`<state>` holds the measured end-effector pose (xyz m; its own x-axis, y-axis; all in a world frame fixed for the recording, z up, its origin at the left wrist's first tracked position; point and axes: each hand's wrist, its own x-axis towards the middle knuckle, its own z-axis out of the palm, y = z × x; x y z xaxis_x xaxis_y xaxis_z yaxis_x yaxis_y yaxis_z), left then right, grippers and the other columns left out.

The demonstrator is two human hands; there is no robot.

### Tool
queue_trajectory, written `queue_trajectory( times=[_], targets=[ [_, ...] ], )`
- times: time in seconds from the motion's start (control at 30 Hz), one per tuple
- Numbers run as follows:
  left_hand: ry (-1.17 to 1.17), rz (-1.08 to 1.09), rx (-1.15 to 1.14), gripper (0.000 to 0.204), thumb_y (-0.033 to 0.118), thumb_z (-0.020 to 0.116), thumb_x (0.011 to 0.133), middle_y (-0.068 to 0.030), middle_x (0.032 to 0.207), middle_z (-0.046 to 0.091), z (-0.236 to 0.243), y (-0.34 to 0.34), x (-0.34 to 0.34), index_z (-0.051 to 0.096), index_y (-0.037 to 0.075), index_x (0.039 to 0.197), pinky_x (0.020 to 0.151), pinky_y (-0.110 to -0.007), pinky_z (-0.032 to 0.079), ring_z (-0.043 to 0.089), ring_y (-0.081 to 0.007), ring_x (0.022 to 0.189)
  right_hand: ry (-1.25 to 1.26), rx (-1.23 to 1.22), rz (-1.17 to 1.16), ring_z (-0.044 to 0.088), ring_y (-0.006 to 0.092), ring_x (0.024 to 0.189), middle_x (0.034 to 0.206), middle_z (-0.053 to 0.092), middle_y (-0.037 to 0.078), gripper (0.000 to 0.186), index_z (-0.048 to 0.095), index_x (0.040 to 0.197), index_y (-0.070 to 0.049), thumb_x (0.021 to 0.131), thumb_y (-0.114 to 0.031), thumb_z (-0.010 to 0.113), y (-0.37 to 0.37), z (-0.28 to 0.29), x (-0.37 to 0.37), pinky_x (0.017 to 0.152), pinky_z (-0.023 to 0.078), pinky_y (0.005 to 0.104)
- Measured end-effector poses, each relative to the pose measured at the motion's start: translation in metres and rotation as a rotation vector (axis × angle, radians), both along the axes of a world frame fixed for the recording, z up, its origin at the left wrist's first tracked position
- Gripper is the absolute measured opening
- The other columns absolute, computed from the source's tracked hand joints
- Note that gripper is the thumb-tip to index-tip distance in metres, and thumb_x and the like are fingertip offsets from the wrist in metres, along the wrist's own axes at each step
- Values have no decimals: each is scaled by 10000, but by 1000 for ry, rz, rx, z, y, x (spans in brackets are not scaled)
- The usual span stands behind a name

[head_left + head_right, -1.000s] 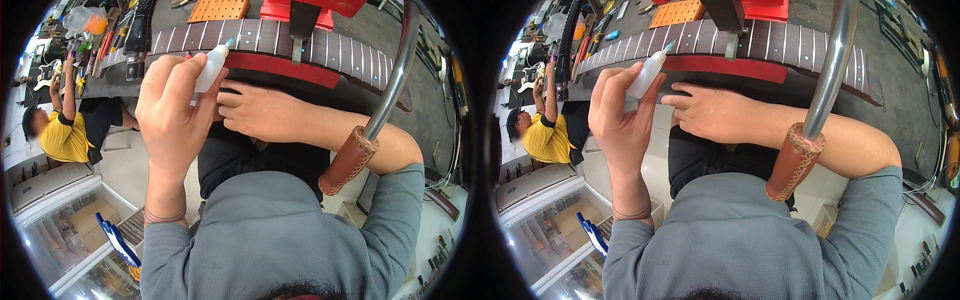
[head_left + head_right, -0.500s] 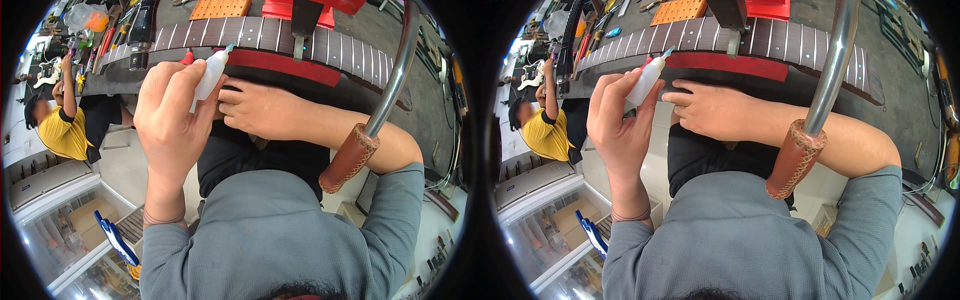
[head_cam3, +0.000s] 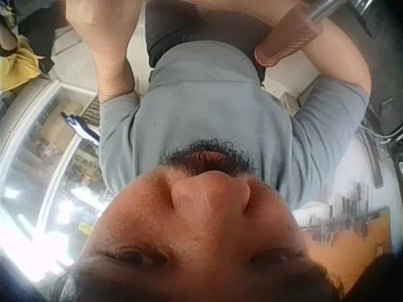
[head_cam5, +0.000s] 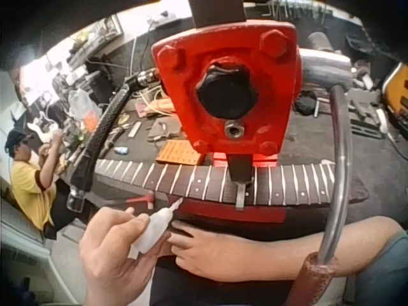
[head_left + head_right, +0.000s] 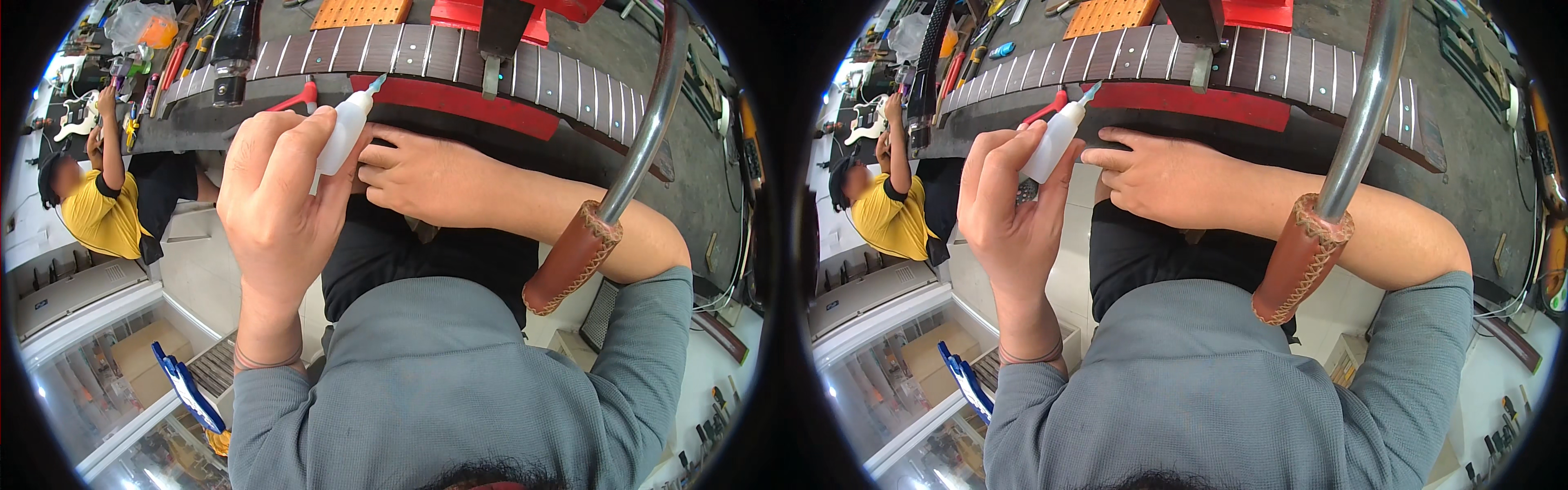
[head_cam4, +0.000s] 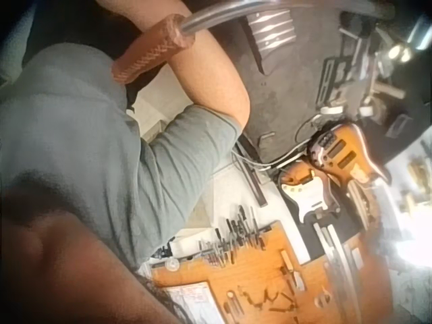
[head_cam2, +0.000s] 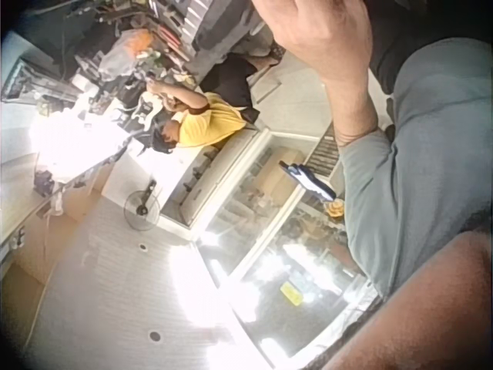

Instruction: The person applies adhesive to a guitar neck held in a red workbench vise and positions small components onto the fretboard by hand.

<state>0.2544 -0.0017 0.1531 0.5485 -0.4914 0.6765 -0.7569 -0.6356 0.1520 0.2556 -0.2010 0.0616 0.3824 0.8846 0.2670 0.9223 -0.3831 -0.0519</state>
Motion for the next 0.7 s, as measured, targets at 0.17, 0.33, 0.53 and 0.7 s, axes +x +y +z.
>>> queue_trajectory(
  times=[0.17,0.33,0.53,0.7],
  targets=[
    [-9,-15,-6,422,-10,965,771,-139,957,725,2,3,-5,750,-15,1135,732,-316,560,705,-233,829,-69,6,-14,450,293,1524,1236,774,27,248,825,1048,-78,879,-230,725,1,-3,0,1366,268,500],
    [-41,36,-135,393,-5,964,747,-121,944,726,2,2,2,745,-10,1073,718,-355,550,687,-268,796,-42,-58,-20,449,288,1535,1252,774,33,252,826,1063,-79,912,-228,689,0,3,-1,1365,267,503],
    [49,52,-251,345,4,949,805,-101,954,726,-18,11,33,738,-10,1078,725,-332,546,676,-233,787,-56,-39,-18,460,278,1531,1248,775,32,257,830,1057,-81,939,-228,655,2,2,0,1364,272,498],
    [55,3,-310,323,39,939,839,-93,978,748,-29,7,47,737,-3,1087,747,-336,557,695,-238,818,-58,31,-28,448,293,1534,1165,757,54,241,791,989,-54,865,-234,691,1,-1,-2,1371,273,516]
  ],
)
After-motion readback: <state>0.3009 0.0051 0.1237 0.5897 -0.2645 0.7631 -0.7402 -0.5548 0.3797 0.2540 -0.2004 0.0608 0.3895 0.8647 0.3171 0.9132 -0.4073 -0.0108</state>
